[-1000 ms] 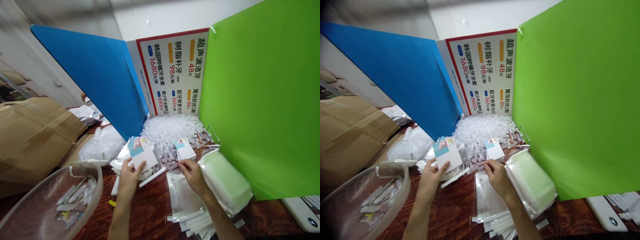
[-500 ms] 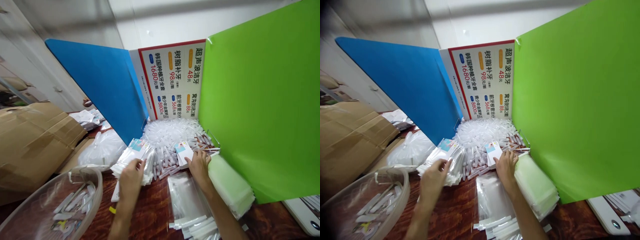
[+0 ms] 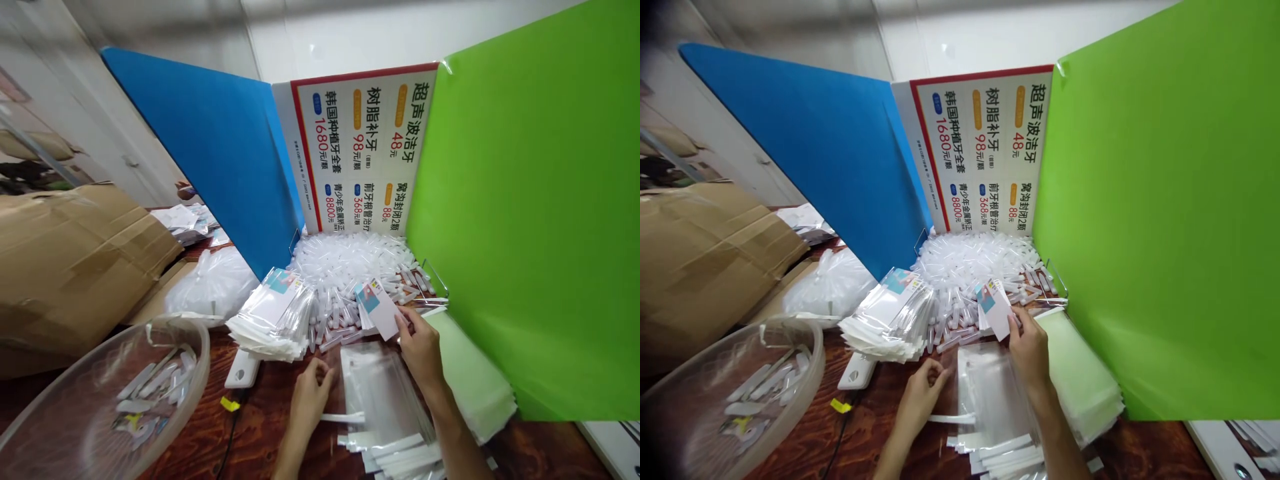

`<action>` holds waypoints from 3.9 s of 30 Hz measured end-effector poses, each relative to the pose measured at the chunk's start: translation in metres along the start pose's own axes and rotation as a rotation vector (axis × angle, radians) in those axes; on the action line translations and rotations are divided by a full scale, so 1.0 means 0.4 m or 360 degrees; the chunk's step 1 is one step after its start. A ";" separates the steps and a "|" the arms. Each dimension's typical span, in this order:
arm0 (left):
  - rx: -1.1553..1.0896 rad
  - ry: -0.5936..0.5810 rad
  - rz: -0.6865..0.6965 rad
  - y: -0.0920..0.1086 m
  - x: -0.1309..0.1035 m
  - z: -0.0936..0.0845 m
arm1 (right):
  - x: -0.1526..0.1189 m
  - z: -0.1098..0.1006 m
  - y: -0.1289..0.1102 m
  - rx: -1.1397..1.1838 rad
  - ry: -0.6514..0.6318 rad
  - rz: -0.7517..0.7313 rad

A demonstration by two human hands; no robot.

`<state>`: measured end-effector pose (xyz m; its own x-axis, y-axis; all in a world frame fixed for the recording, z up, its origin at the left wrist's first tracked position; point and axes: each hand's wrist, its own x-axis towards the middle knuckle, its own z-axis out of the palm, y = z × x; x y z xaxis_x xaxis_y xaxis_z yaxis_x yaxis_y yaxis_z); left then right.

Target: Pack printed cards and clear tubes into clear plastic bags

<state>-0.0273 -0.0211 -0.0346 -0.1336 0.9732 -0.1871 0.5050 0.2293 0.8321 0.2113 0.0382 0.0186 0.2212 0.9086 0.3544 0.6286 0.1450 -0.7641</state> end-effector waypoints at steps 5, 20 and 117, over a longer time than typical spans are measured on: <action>-0.0841 0.0016 -0.0154 0.032 -0.013 -0.080 | -0.042 -0.089 0.000 0.0160 -0.0337 0.0068; -0.1422 0.0360 -0.0154 0.113 -0.007 -0.063 | -0.084 -0.091 -0.027 0.0635 -0.0819 0.0158; -0.0105 0.0583 0.0179 0.205 0.061 -0.314 | -0.008 0.019 -0.033 0.0241 -0.0291 -0.0224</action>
<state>-0.0961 0.0192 0.0945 -0.3825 0.9189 0.0962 0.4797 0.1085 0.8707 0.1967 0.0363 0.0233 -0.0073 0.9291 0.3698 0.5222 0.3189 -0.7910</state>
